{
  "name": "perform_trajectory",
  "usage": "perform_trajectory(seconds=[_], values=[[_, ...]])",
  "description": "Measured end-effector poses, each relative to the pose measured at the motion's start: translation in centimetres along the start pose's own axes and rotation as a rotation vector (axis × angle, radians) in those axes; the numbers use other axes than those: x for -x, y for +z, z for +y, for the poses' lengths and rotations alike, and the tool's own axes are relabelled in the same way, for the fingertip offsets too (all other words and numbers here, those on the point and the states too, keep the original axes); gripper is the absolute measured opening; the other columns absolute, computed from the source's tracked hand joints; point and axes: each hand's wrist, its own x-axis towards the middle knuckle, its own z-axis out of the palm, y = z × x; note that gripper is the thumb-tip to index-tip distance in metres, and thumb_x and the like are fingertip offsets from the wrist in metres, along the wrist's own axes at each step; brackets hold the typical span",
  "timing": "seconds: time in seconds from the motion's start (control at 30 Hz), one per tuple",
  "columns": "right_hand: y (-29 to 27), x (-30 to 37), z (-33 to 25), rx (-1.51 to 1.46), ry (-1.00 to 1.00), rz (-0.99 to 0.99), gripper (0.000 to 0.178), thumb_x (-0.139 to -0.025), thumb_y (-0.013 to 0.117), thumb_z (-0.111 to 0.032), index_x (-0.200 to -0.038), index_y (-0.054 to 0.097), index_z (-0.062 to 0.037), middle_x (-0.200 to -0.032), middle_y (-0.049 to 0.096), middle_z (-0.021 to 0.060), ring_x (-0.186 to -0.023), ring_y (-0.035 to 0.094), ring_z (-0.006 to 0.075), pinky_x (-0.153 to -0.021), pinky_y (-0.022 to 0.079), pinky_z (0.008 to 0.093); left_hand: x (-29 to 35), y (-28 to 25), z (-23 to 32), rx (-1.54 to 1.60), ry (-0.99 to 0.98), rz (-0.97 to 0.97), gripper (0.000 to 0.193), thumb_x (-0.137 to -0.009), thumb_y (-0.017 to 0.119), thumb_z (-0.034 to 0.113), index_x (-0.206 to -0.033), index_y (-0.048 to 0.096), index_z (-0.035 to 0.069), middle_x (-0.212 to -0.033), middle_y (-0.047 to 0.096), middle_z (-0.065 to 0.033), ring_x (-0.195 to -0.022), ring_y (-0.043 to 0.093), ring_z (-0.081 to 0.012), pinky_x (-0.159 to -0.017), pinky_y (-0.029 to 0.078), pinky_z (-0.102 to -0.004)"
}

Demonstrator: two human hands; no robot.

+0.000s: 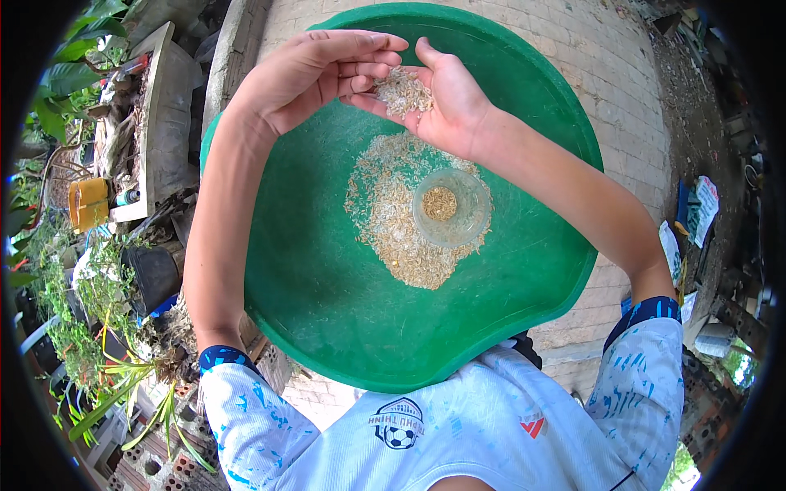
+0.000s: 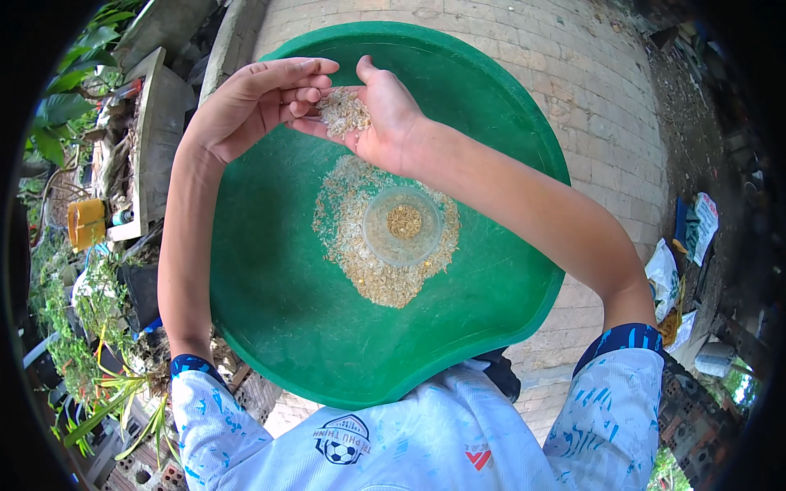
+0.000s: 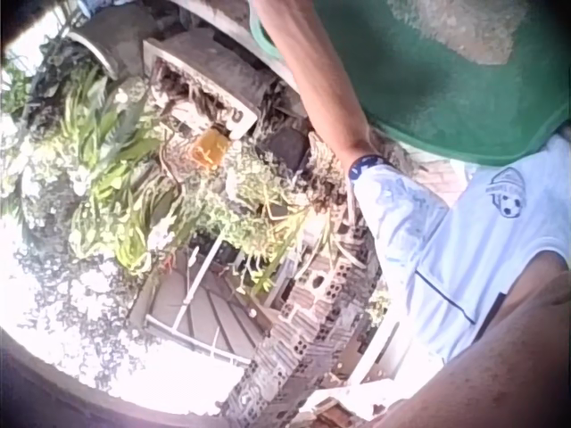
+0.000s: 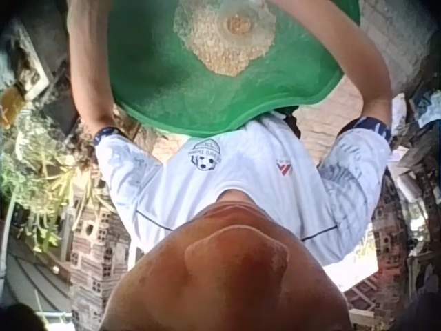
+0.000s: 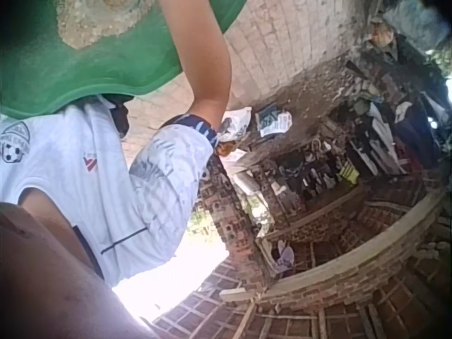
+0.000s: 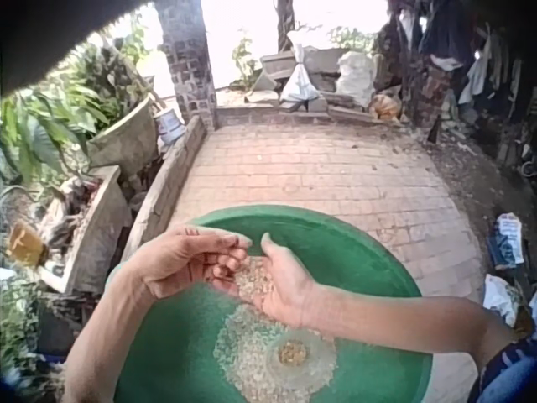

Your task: Manually sorting rice grains in a large green basin to remove impurities and lower-quality grains.

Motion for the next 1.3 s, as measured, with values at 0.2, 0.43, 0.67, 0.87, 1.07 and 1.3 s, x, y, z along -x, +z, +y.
perform_trajectory(seconds=[0.2,0.43,0.67,0.87,1.07,1.3], values=[[-0.2,-0.5,0.0,0.022,-0.014,0.028,0.06,-0.107,0.017,-0.043,-0.132,0.036,0.009,-0.126,0.052,0.0216,-0.12,0.056,0.0371,-0.11,0.046,0.0501,0.3,0.4,0.2,0.073,0.004,0.022,0.037,-0.1,0.05,0.017,-0.128,0.057,-0.006,-0.109,0.069,-0.0084,-0.091,0.066,-0.0091,-0.089,0.053,-0.0225],[-0.1,-0.4,0.0,0.043,-0.023,0.065,0.061,-0.106,0.019,-0.044,-0.134,0.037,0.0072,-0.125,0.053,0.0203,-0.118,0.058,0.0335,-0.106,0.048,0.0477,0.3,0.6,-0.2,-0.093,0.032,0.016,0.027,-0.096,0.058,0.012,-0.116,0.066,-0.005,-0.098,0.072,-0.0066,-0.085,0.068,-0.0103,-0.083,0.057,-0.0265],[-0.3,0.2,-0.7,0.179,0.132,0.028,0.074,-0.104,0.016,-0.053,-0.123,0.05,0.0097,-0.125,0.057,0.028,-0.115,0.058,0.0353,-0.098,0.05,0.0434,2.6,5.8,-0.3,-0.415,-0.044,-0.358,0.019,-0.091,0.067,0.007,-0.108,0.072,-0.002,-0.092,0.073,-0.0058,-0.087,0.068,-0.0113,-0.082,0.055,-0.0274],[-1.0,-1.0,-0.4,0.129,0.1,0.006,0.073,-0.105,0.016,-0.05,-0.133,0.044,0.0105,-0.132,0.053,0.0291,-0.119,0.058,0.033,-0.105,0.047,0.0434,3.6,7.3,-1.6,-0.71,0.029,-0.556,0.025,-0.093,0.067,0.013,-0.114,0.069,-0.001,-0.104,0.073,-0.0073,-0.097,0.067,-0.0128,-0.089,0.052,-0.0269],[-0.7,-0.8,-0.1,0.203,0.103,0.096,0.059,-0.106,0.025,-0.047,-0.124,0.055,0.0009,-0.123,0.06,0.0149,-0.113,0.059,0.0239,-0.102,0.047,0.0381,2.8,5.9,-0.3,-0.604,0.264,-0.101,0.013,-0.089,0.068,0.006,-0.099,0.071,-0.002,-0.087,0.072,-0.0083,-0.077,0.068,-0.0126,-0.072,0.054,-0.0274],[-0.4,-0.1,-0.3,0.264,0.013,0.175,0.06,-0.106,0.022,-0.048,-0.106,0.055,0.0026,-0.095,0.061,0.0117,-0.09,0.058,0.0201,-0.086,0.05,0.037,1.6,6.2,-2.1,-0.996,0.52,0.139,0.015,-0.078,0.071,0.002,-0.093,0.07,-0.002,-0.081,0.068,-0.0181,-0.072,0.069,-0.0294,-0.068,0.054,-0.0359]])
